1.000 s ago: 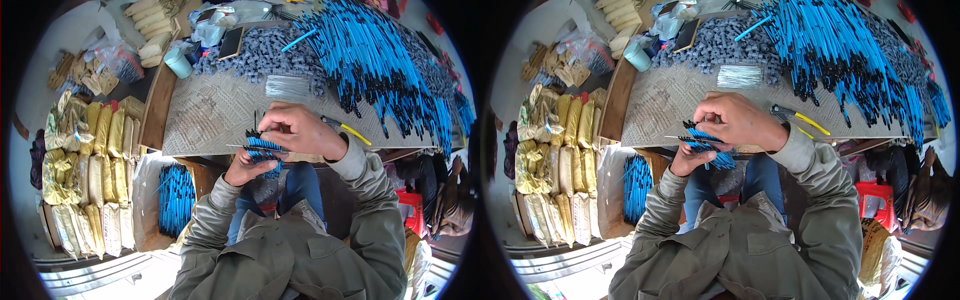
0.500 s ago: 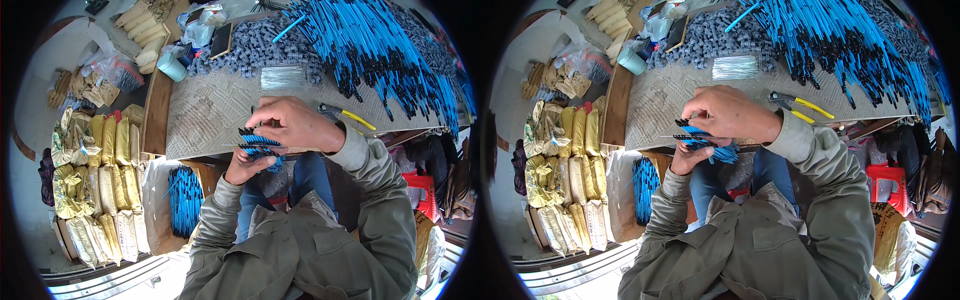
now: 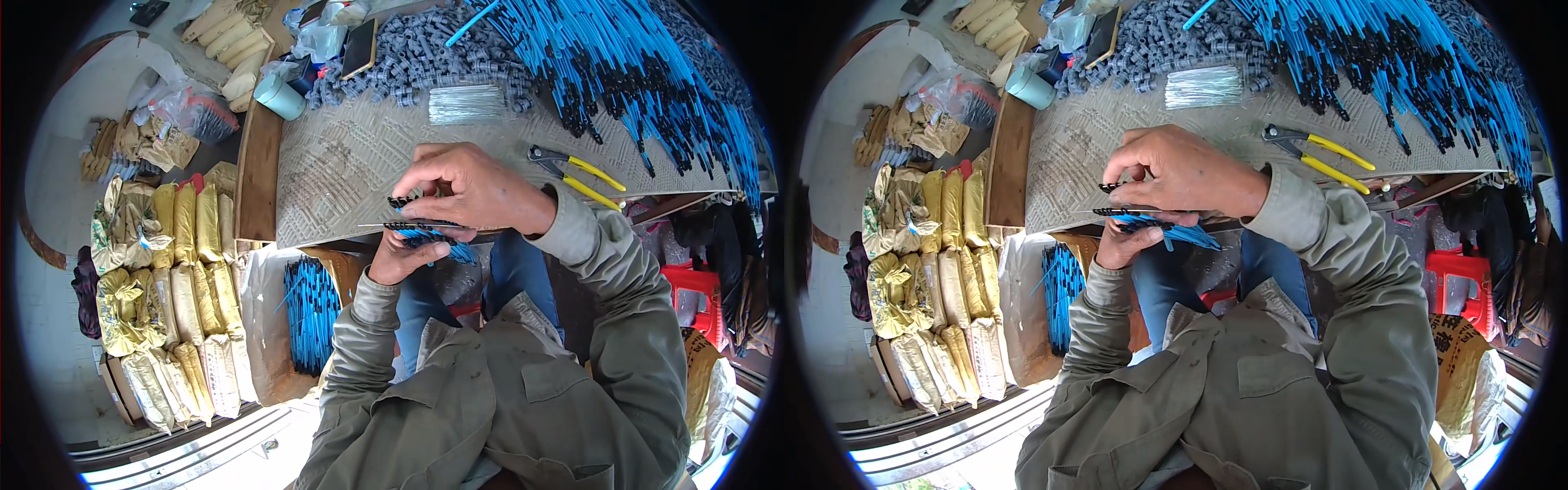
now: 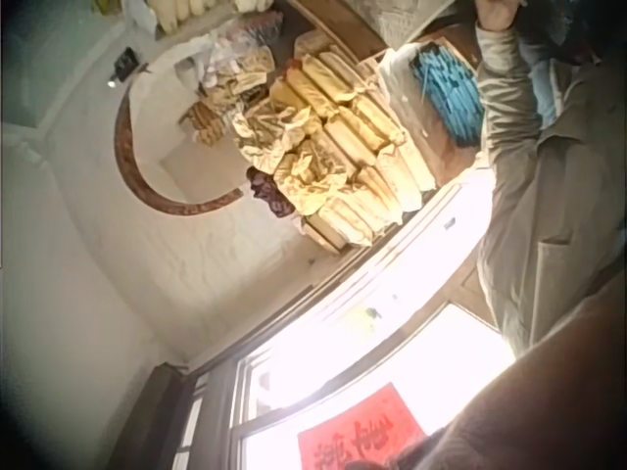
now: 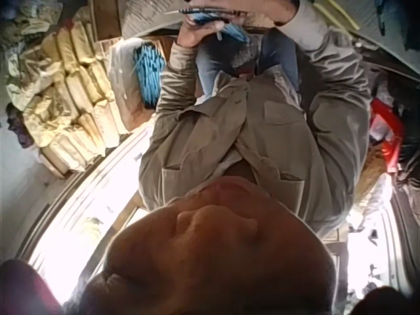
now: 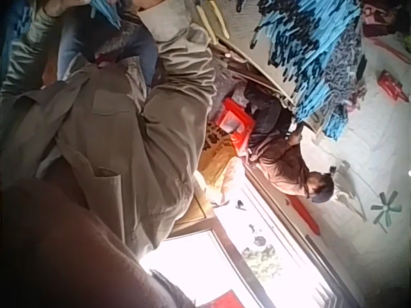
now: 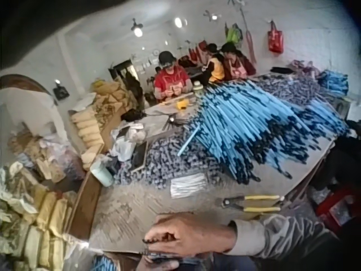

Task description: The person assembles small umbrella frames by attaching umbrella spokes to a central hub connector, securing the components with pliers.

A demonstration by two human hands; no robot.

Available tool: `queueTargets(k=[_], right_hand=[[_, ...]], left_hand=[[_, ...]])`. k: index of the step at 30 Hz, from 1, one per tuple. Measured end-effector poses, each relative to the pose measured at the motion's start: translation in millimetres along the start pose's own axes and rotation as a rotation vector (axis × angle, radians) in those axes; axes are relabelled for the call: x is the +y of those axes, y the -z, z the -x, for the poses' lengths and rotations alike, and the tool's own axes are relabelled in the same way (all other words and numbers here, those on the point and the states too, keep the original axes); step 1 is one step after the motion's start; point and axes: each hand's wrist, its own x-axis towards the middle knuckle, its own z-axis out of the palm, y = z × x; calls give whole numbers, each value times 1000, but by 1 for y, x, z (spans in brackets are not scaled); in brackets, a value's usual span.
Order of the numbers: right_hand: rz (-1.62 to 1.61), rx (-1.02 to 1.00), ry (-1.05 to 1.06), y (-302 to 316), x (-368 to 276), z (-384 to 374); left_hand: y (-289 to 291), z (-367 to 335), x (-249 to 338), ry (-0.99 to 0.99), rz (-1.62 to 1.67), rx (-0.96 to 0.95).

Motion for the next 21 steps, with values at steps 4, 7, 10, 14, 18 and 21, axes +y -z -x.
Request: queueTargets(k=[4, 7, 10, 14, 18, 21], right_hand=[[111, 67, 67, -8, 2, -2], [125, 83, 34, -9, -4, -1], [144, 93, -4, -8, -6, 2], [189, 63, -41, -6, -6, 1], [295, -11, -28, 0, -8, -5], [389, -38, -4, -2, -8, -8]], left_hand=[[5, 4, -4, 55, -71, 35], [11, 9, -13, 65, -95, 91], [4, 9, -10, 34, -133, 105], [7, 7, -11, 25, -197, 70], [2, 1, -8, -5, -219, 38], [1, 4, -8, -11, -191, 76]])
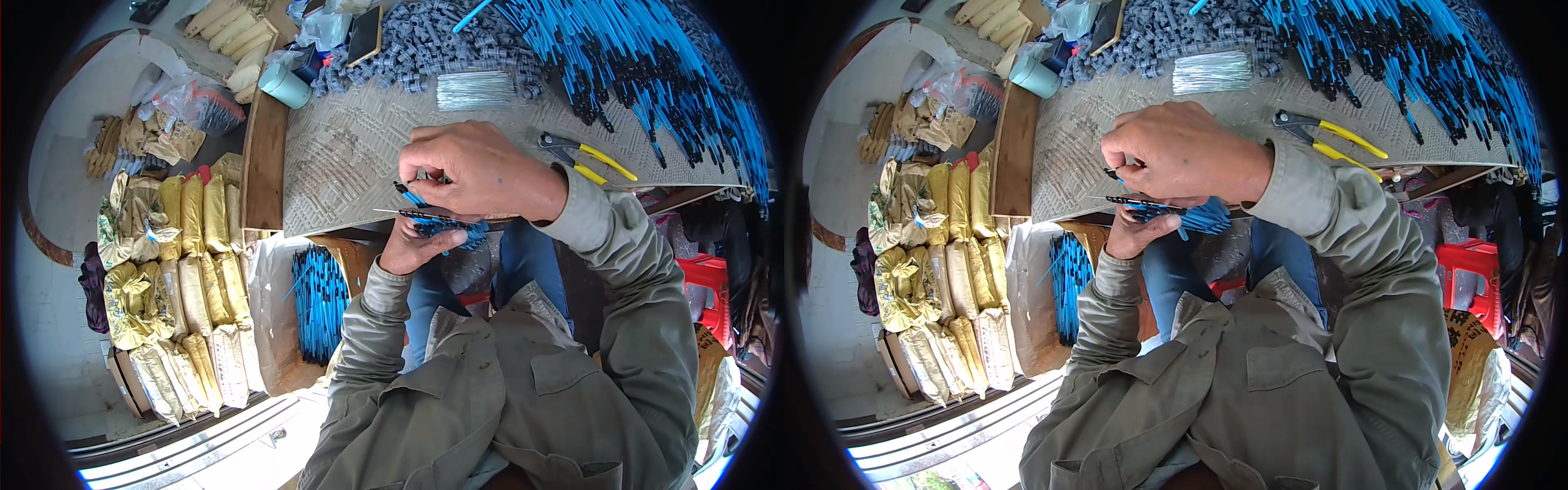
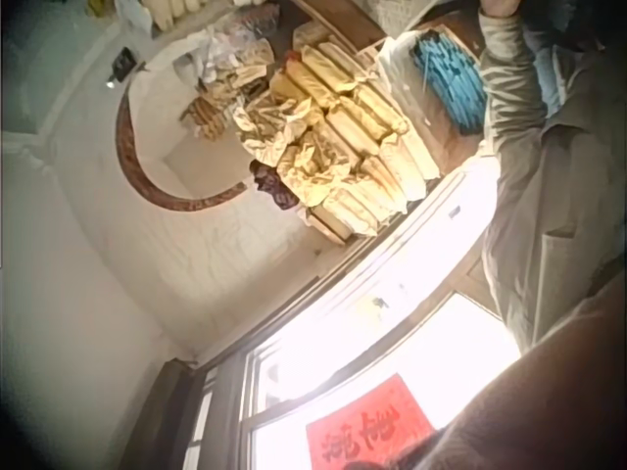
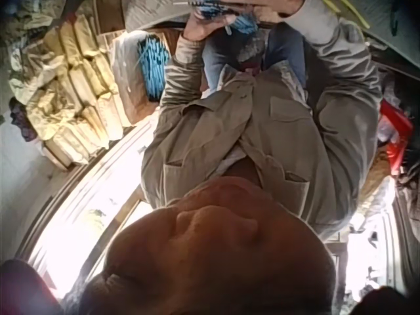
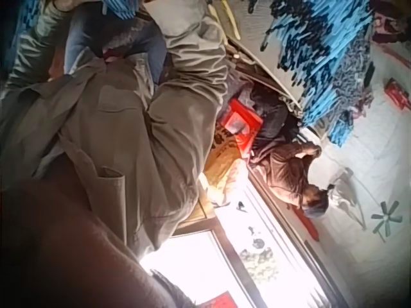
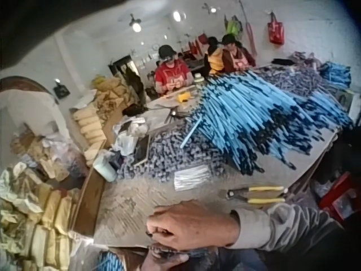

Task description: The person assembles small umbrella frames by attaching umbrella spokes to a central hub connector, securing the components with pliers.

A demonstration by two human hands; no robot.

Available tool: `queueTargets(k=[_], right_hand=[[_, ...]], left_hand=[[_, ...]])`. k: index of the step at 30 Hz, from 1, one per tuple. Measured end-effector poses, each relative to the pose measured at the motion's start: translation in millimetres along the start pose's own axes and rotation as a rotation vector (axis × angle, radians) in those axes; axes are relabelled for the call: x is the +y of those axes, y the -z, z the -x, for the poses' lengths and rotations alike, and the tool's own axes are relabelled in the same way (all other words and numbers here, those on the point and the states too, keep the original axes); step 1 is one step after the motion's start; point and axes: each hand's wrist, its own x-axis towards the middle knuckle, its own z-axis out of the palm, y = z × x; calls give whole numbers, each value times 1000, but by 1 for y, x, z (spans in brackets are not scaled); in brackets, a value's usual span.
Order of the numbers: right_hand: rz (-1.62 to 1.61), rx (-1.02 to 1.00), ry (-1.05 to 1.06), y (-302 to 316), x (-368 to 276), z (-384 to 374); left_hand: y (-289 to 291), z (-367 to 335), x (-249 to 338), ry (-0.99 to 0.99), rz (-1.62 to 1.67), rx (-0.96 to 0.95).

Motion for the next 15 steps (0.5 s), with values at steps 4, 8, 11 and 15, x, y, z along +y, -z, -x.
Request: queueTargets(k=[4, 8, 11, 15], right_hand=[[17, 102, 47, -6, 0, -1], [-98, 93, 51, -8, -1, 1], [-126, 149, 62, -11, -1, 2], [-51, 123, 28, -9, -2, 4]], left_hand=[[3, 3, -3, 14, 40, 74], [7, 6, -6, -10, 1, 55], [8, 8, -5, 12, -17, 56], [4, 7, -4, 32, -2, 69]])
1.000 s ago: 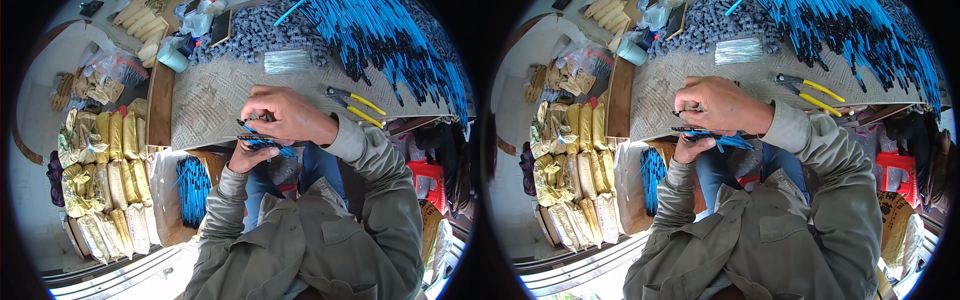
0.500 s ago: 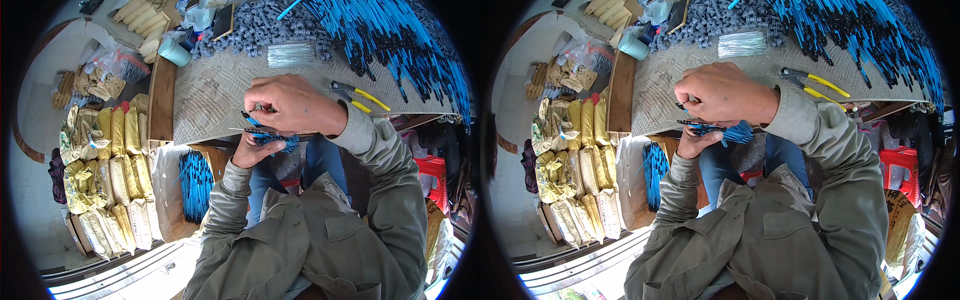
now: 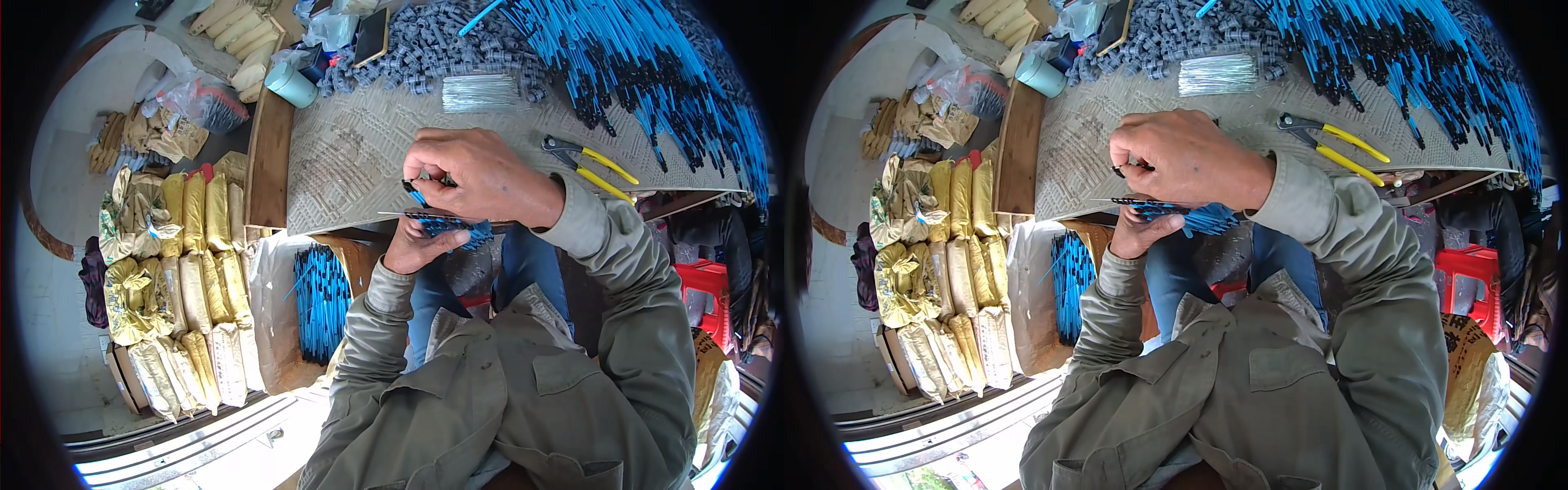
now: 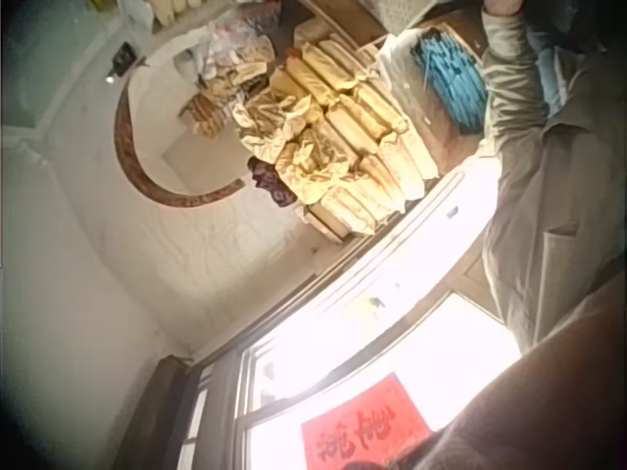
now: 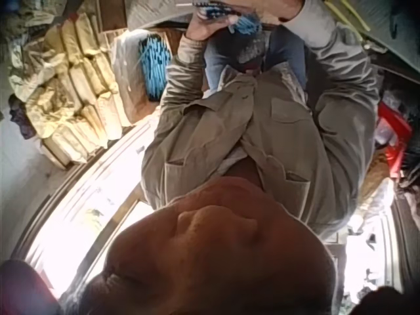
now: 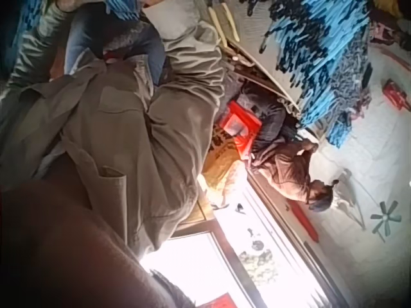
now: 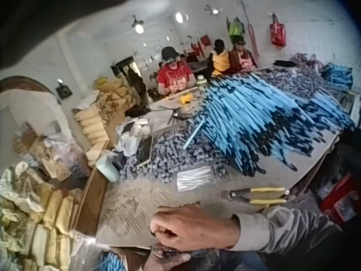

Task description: The person assembles small umbrella frames by attaching umbrella spokes to a central hub connector, securing the components with pliers.

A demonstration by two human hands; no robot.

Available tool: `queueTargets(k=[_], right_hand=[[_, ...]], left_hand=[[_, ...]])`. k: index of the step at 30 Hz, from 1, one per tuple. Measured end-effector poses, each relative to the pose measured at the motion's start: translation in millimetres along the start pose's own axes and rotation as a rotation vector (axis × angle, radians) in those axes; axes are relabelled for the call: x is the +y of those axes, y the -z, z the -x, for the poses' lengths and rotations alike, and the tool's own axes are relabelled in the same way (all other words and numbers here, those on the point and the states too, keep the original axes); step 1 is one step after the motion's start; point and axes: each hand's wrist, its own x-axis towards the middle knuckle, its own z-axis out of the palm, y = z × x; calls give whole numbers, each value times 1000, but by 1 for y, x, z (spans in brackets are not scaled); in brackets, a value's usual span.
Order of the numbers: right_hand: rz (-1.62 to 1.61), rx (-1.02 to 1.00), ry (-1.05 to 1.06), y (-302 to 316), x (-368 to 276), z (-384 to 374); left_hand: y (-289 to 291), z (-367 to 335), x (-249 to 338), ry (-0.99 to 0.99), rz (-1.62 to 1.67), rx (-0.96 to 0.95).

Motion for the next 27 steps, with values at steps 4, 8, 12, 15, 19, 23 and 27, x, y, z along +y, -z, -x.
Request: queueTargets(k=[4, 8, 12, 15, 19, 23, 27], right_hand=[[31, -67, -3, 5, -3, -1], [-22, 2, 12, 3, -4, -3], [125, -78, 3, 8, 4, -10], [-63, -58, -143, 22, 22, -4], [-149, 65, -267, 36, 51, 39], [154, -124, 41, 2, 78, 81], [-316, -360, -43, -15, 81, 73]], left_hand=[[-3, -1, 0, -29, 34, -33], [-6, -6, 2, -41, 61, -55], [-9, -13, 7, -31, -44, -174], [-12, -20, 9, -48, 72, -194], [-10, -17, 2, -19, 24, -151], [-5, -15, 5, 54, 14, -183], [-8, -14, 8, -12, 53, -198]])
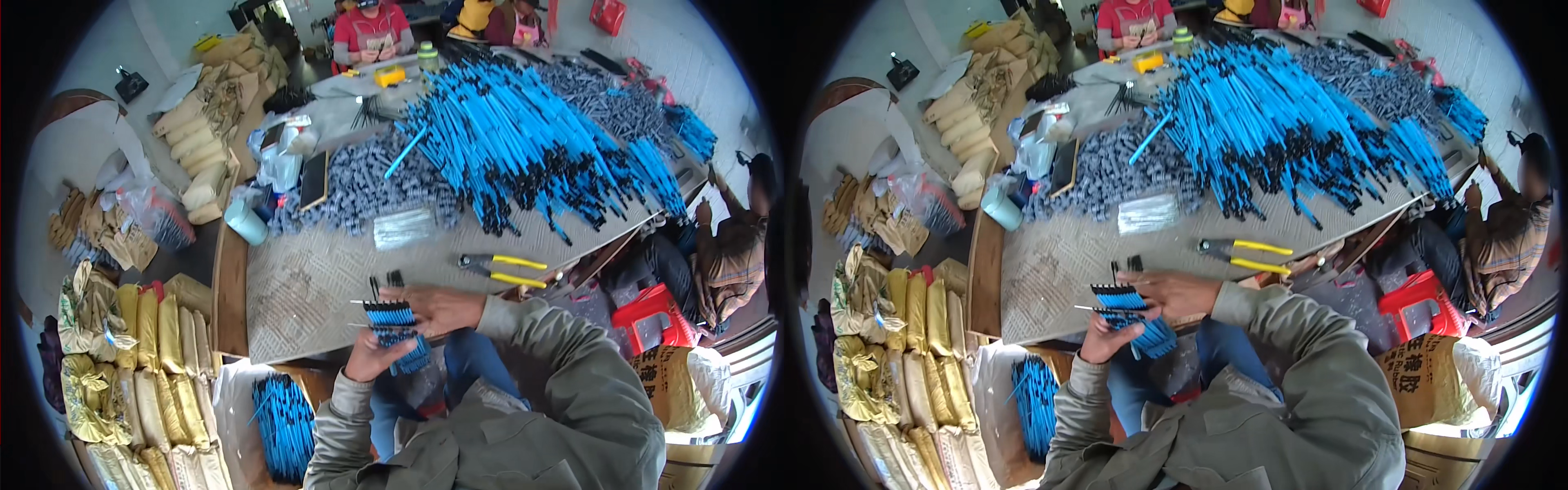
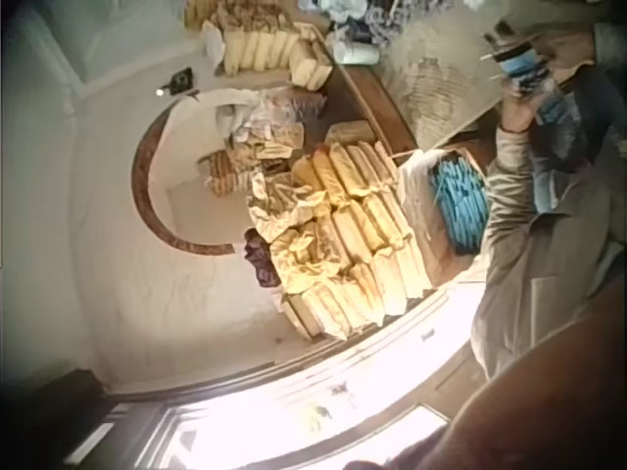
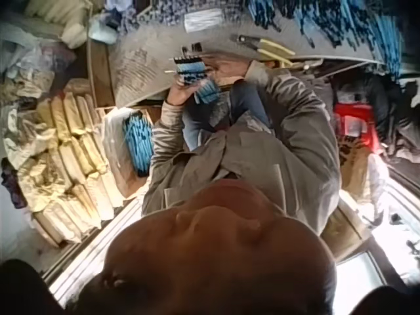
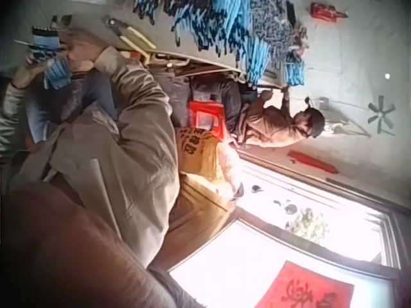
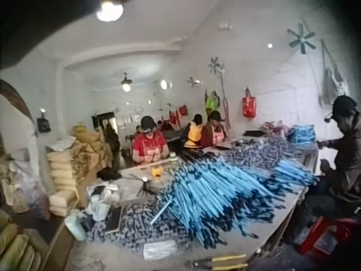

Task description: The person assembles small umbrella frames by attaching umbrella spokes to a central hub connector, securing the components with pliers.

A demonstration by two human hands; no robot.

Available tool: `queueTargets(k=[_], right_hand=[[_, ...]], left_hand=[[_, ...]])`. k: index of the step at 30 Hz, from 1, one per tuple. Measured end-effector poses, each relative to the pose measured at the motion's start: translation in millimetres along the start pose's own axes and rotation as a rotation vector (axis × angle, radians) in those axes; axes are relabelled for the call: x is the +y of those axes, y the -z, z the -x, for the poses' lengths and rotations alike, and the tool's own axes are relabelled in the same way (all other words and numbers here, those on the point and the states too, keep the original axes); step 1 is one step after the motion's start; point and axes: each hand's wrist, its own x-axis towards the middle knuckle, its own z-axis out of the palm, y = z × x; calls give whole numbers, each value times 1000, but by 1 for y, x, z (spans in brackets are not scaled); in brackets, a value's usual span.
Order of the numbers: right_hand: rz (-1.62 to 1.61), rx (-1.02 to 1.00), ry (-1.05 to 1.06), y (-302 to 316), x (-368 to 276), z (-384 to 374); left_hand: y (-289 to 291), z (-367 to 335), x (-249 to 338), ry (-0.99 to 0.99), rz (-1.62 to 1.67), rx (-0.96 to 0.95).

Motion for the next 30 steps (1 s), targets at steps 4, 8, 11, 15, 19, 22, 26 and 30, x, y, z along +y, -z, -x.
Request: queueTargets(k=[4, 8, 11, 15, 19, 22, 26, 30], right_hand=[[345, -89, 105, 7, -15, -4], [444, -141, 107, 14, -3, -15], [495, -174, 127, 16, 1, -20], [544, -220, 142, 17, 0, -21], [692, -290, 109, 16, -4, -21], [738, -304, 87, 11, -9, -20], [611, -276, 78, 13, -9, -21], [595, -230, 78, -1, 3, -18]], left_hand=[[6, 0, 0, -2, -56, -41], [9, -4, -5, -24, -7, -92], [16, -9, -2, 9, 2, -137], [13, -6, -6, 28, -51, -155], [5, -2, -9, -74, -180, -196], [-2, 12, -23, -142, -164, -115], [-8, 22, -28, -179, -224, -59], [-10, 26, -32, -200, -269, -24]])
